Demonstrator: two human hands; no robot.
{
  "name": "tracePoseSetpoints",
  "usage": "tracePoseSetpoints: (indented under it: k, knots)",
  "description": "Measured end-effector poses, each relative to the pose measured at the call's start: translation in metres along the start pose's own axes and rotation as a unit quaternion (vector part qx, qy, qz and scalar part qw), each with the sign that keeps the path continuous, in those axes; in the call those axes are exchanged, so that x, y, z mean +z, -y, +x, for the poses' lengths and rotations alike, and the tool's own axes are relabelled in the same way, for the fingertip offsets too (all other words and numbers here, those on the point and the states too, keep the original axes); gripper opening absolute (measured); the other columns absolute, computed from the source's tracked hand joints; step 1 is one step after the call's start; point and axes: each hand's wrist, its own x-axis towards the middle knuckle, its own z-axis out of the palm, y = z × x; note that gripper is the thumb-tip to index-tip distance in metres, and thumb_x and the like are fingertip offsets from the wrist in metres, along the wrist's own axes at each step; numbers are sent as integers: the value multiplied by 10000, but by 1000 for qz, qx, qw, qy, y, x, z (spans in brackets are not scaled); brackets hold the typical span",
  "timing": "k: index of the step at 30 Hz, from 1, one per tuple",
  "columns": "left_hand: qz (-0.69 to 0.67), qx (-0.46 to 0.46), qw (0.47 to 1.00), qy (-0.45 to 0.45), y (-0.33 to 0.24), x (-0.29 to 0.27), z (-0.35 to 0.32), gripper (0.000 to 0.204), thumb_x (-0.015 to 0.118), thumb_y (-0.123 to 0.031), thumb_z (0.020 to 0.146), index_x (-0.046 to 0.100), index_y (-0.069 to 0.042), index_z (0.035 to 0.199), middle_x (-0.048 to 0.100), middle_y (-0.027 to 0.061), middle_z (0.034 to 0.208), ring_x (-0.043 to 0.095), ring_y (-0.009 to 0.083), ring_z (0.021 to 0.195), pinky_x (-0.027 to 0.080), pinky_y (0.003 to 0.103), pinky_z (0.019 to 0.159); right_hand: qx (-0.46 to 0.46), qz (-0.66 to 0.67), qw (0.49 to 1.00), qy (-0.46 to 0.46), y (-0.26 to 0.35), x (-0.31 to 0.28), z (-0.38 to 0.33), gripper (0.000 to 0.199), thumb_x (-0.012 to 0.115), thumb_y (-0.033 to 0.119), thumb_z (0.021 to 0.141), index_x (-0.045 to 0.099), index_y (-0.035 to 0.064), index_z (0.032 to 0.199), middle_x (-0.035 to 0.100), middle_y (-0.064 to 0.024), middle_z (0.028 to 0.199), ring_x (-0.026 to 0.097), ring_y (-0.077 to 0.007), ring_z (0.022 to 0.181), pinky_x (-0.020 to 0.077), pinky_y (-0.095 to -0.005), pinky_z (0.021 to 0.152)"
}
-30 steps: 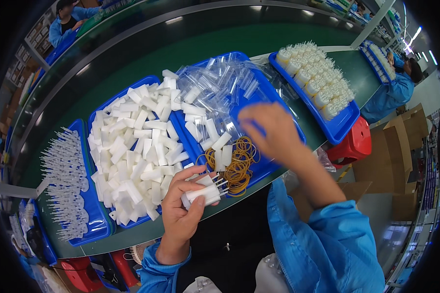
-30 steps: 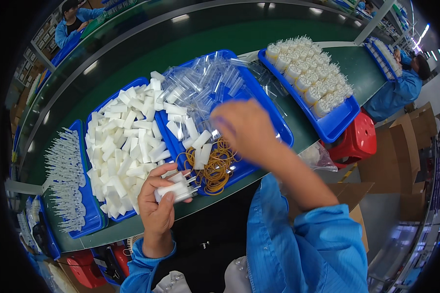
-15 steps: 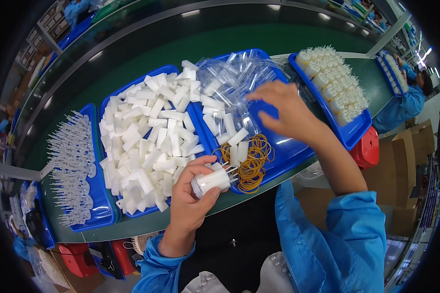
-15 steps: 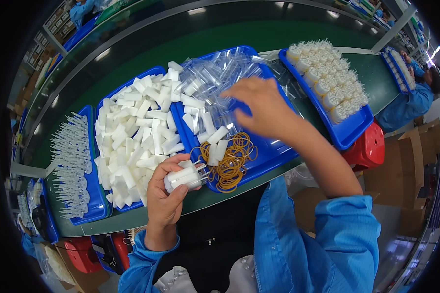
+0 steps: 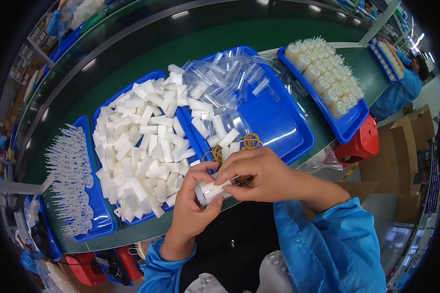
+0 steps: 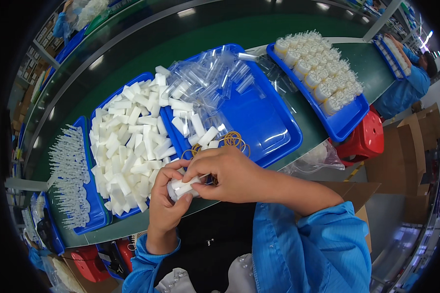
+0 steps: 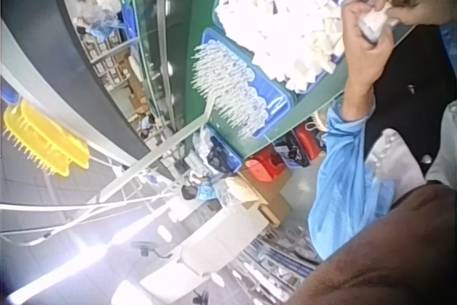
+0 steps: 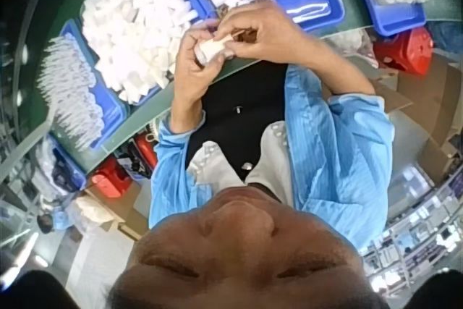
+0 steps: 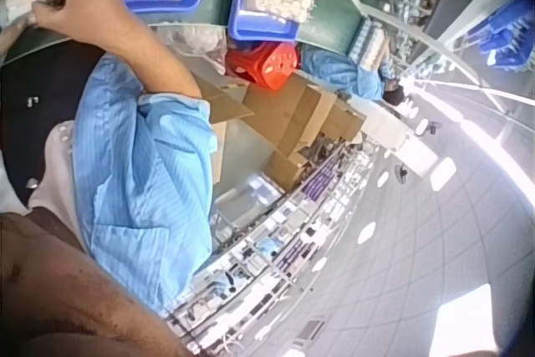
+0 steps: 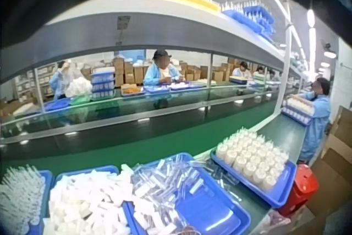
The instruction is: The person assembles small plastic components by hand, inserting plastic inserts into plastic housings and securing them with rubber bands.
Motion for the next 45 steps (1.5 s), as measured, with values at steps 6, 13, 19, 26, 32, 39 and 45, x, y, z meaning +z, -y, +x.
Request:
tracePoseSetpoints:
  k: [6, 13, 19, 26, 32, 39, 45]
  knots:
    - [147, 70, 983, -81, 3, 13, 0, 294, 598, 67, 685, 502, -31, 945, 476, 183, 1184, 519, 217, 1019, 404, 311, 870, 113, 99, 988, -44, 5, 4, -5, 133, 677, 32, 742, 678, 38, 875, 655, -75, 877, 625, -116, 739, 487, -229, 618]
    - [293, 126, 944, -83, 1, 10, 2, 292, 621, -9, 749, 584, 7, 1039, 494, 193, 1208, 532, 259, 1057, 407, 341, 897, 55, 72, 994, -59, -14, -17, 4, 146, 683, 74, 733, 669, 45, 876, 637, -68, 832, 617, -153, 761, 484, -262, 658]
    - [143, 93, 984, -57, 3, 5, -2, 199, 555, -44, 841, 528, 56, 1010, 406, 201, 1262, 564, 258, 1028, 536, 310, 774, 4, -513, 842, -170, -70, -101, 30, 141, 635, 109, 700, 674, 112, 836, 587, -53, 926, 541, -233, 940, 404, -369, 807]
    - [27, 57, 997, -47, 5, 3, -3, 191, 563, -13, 830, 518, 47, 1006, 412, 211, 1246, 572, 343, 1029, 548, 327, 756, 1, -633, 774, -8, -98, -117, 40, 137, 564, 113, 724, 670, 115, 810, 569, -43, 982, 493, -188, 998, 357, -339, 839]
    - [-6, 40, 997, -63, 3, 1, -1, 220, 552, 12, 828, 491, 29, 1038, 417, 208, 1248, 567, 356, 1042, 553, 319, 751, -27, -575, 818, 0, -79, -100, 27, 122, 636, 131, 717, 655, 104, 835, 591, -32, 882, 547, -205, 918, 367, -343, 835]
    - [-19, 35, 997, -73, 4, 0, 3, 255, 562, 1, 831, 497, 22, 1077, 416, 203, 1261, 571, 342, 1040, 555, 319, 757, 18, -74, 987, -139, -22, -45, -4, 210, 692, 8, 707, 689, 72, 907, 534, -33, 825, 536, -120, 748, 427, -231, 636]
    - [12, 29, 998, -63, 3, 0, 4, 253, 583, -14, 828, 524, 24, 1071, 414, 196, 1267, 570, 306, 1041, 544, 324, 781, 40, 200, 964, -168, -11, -12, -11, 225, 601, -34, 789, 637, 2, 1009, 511, -48, 974, 525, -72, 812, 423, -195, 699]
